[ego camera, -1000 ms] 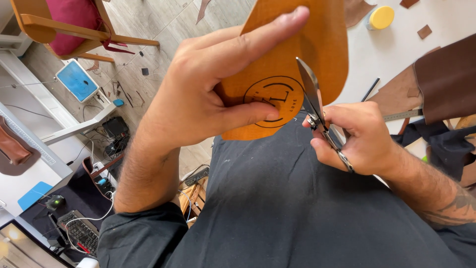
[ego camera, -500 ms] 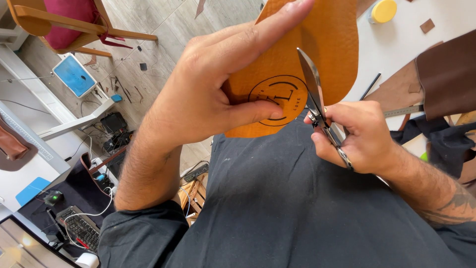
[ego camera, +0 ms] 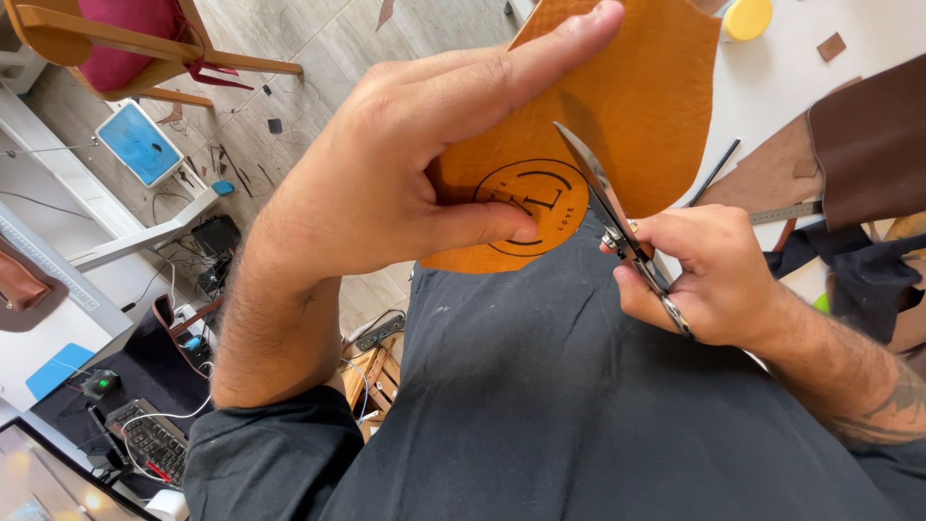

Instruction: Cleaning an engraved leather patch with a cloth and then trimming it to a circular shape using scissors.

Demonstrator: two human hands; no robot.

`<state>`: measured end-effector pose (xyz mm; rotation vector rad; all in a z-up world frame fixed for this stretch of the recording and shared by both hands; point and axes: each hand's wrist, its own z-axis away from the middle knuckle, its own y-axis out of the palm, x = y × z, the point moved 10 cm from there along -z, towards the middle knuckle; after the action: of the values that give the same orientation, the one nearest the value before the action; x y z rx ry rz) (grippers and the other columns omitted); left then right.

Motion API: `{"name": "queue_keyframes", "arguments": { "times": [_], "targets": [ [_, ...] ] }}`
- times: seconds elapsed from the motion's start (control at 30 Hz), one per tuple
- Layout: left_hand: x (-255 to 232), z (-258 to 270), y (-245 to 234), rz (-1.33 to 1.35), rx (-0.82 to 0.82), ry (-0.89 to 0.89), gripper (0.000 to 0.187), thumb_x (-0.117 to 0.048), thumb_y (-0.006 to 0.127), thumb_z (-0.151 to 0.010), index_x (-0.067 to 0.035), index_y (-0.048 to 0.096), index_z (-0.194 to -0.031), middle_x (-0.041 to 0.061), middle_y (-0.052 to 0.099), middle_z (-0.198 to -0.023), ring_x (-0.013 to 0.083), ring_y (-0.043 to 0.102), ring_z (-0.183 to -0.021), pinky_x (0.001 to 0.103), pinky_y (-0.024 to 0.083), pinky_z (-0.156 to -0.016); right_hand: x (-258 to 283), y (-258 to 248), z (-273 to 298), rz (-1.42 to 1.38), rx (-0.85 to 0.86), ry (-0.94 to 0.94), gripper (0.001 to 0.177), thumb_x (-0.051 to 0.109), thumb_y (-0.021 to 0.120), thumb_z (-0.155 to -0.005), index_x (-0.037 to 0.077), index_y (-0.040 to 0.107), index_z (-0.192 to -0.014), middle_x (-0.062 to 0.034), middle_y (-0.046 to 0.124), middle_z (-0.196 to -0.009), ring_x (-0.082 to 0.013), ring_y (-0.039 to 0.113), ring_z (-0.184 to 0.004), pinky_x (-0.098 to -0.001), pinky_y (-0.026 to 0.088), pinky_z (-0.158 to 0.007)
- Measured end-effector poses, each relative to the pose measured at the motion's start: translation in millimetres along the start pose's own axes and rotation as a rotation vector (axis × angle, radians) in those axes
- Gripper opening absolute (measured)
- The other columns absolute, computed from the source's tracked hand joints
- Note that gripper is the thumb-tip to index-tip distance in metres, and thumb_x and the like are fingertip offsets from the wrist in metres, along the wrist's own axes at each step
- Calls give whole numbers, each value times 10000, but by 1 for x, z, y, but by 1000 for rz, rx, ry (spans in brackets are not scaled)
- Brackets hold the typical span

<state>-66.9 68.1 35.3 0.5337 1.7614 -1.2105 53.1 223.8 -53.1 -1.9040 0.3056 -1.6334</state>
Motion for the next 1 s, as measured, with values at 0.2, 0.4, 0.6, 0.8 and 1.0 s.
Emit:
{"name": "queue_keyframes", "arguments": {
  "times": [0.2, 0.4, 0.6, 0.8, 1.0],
  "targets": [
    [1, -2, -1, 28, 32, 22, 749, -462, 691, -1114, -101, 307, -1646, 130, 694, -1577, 278, 718, -1344, 345, 524, -1129, 4, -1, -3, -6, 25, -19, 139, 97, 708, -836, 10, 692, -943, -60, 667, -743, -210, 575, -563, -326, 468, -559],
    [11, -8, -6, 141, 68, 25, 822, -469, 664, -1036, -41, 313, -1645, 101, 502, -1459, 246, 436, -1326, 368, 401, -1189, 7, 2, -10, -48, 42, 4, 130, 104, 692, -848, 13, 688, -941, -53, 663, -747, -195, 587, -571, -308, 471, -566],
    [114, 12, 12, 874, -473, 9, 893, -97, 835, -990, -154, 239, -1653, 264, 661, -1436, 282, 666, -1221, 418, 594, -1059, -12, 7, -26, -198, -96, 192, 121, 94, 673, -793, 61, 704, -906, 31, 573, -628, -68, 399, -478, -219, 352, -493],
    [92, 13, 36, 1121, -1079, 135, 947, -44, 762, -992, -175, 159, -1710, 124, 748, -1178, 176, 675, -1009, 399, 545, -1023, -22, 10, -38, -414, -270, 372, 115, 47, 620, -805, 49, 670, -908, -20, 659, -693, -55, 529, -547, -201, 438, -539],
    [55, 5, 44, 686, -1176, 41, 786, -27, 799, -919, -158, 341, -1545, 174, 630, -1230, 220, 691, -945, 383, 606, -930, -24, 13, -39, -394, -325, 330, 103, 93, 648, -832, 54, 648, -928, 32, 512, -635, -61, 399, -550, -224, 371, -522]
  ]
}}
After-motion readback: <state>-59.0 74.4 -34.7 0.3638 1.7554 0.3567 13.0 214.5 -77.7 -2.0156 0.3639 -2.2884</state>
